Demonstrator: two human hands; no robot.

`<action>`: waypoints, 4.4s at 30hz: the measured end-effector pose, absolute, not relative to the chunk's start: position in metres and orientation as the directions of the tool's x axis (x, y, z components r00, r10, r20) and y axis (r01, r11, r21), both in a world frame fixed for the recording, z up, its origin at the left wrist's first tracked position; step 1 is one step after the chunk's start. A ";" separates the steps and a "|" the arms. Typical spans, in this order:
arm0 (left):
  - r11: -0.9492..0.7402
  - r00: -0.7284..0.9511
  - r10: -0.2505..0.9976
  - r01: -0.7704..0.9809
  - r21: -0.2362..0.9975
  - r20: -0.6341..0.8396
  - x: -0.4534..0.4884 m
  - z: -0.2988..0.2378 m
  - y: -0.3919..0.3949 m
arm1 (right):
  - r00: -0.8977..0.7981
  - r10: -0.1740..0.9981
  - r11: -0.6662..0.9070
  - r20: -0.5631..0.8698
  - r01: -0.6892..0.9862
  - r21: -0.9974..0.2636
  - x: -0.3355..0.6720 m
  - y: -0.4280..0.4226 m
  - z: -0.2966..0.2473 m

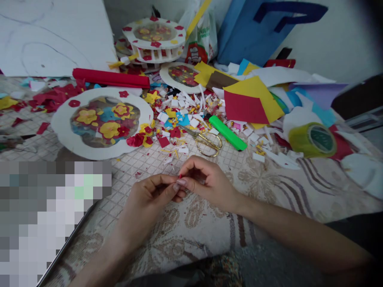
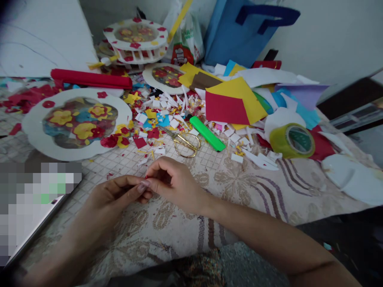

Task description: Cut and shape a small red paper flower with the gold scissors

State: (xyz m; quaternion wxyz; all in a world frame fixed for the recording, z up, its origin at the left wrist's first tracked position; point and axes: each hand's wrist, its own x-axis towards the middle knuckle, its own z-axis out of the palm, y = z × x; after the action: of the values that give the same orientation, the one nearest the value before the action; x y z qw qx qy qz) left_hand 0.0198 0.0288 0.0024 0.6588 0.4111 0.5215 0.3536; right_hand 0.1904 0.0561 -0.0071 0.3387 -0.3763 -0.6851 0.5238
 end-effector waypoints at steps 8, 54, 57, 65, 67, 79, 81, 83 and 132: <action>0.333 0.145 0.930 0.057 0.941 -0.338 0.022 0.004 0.028 | -0.458 0.857 0.370 0.237 0.226 -0.901 0.191 0.058 -0.004; 0.257 0.265 0.927 0.070 0.964 -0.267 0.019 -0.001 0.029 | -0.357 0.898 0.437 0.257 0.664 -0.606 0.224 0.090 0.009; 0.268 0.249 0.930 0.044 0.963 -0.270 0.020 -0.002 0.031 | -0.307 0.923 0.378 0.232 0.835 -0.399 0.238 0.107 0.001; 0.334 0.220 0.922 -0.045 0.941 -0.317 0.025 0.009 0.040 | -0.286 0.946 0.311 0.153 0.934 -0.177 0.238 0.116 -0.004; 0.353 0.206 0.921 -0.086 0.932 -0.330 0.026 0.011 0.043 | -0.260 0.951 0.290 0.166 0.937 -0.197 0.241 0.115 -0.003; 0.450 0.212 0.887 -0.191 0.872 -0.411 0.028 0.003 0.047 | -0.401 0.912 -0.009 -0.092 0.205 -0.979 0.218 0.090 0.011; 0.447 0.230 0.884 -0.164 0.879 -0.407 0.029 0.003 0.046 | -0.438 0.892 -0.046 -0.110 0.154 -0.987 0.209 0.084 0.009; 0.430 0.245 0.887 -0.126 0.894 -0.392 0.030 0.002 0.045 | -0.470 0.874 -0.065 -0.123 0.138 -0.988 0.206 0.080 0.005; 0.331 0.027 0.936 -0.417 0.847 -0.352 0.023 0.008 0.046 | -0.622 0.766 0.293 -0.163 0.564 -0.772 0.209 0.058 0.012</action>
State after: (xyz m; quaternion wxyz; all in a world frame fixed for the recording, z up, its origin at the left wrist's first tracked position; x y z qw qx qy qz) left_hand 0.0228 0.0460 0.0077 0.6627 0.2727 0.4756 0.5102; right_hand 0.2091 0.0575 0.0122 0.1198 -0.4182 -0.7951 0.4225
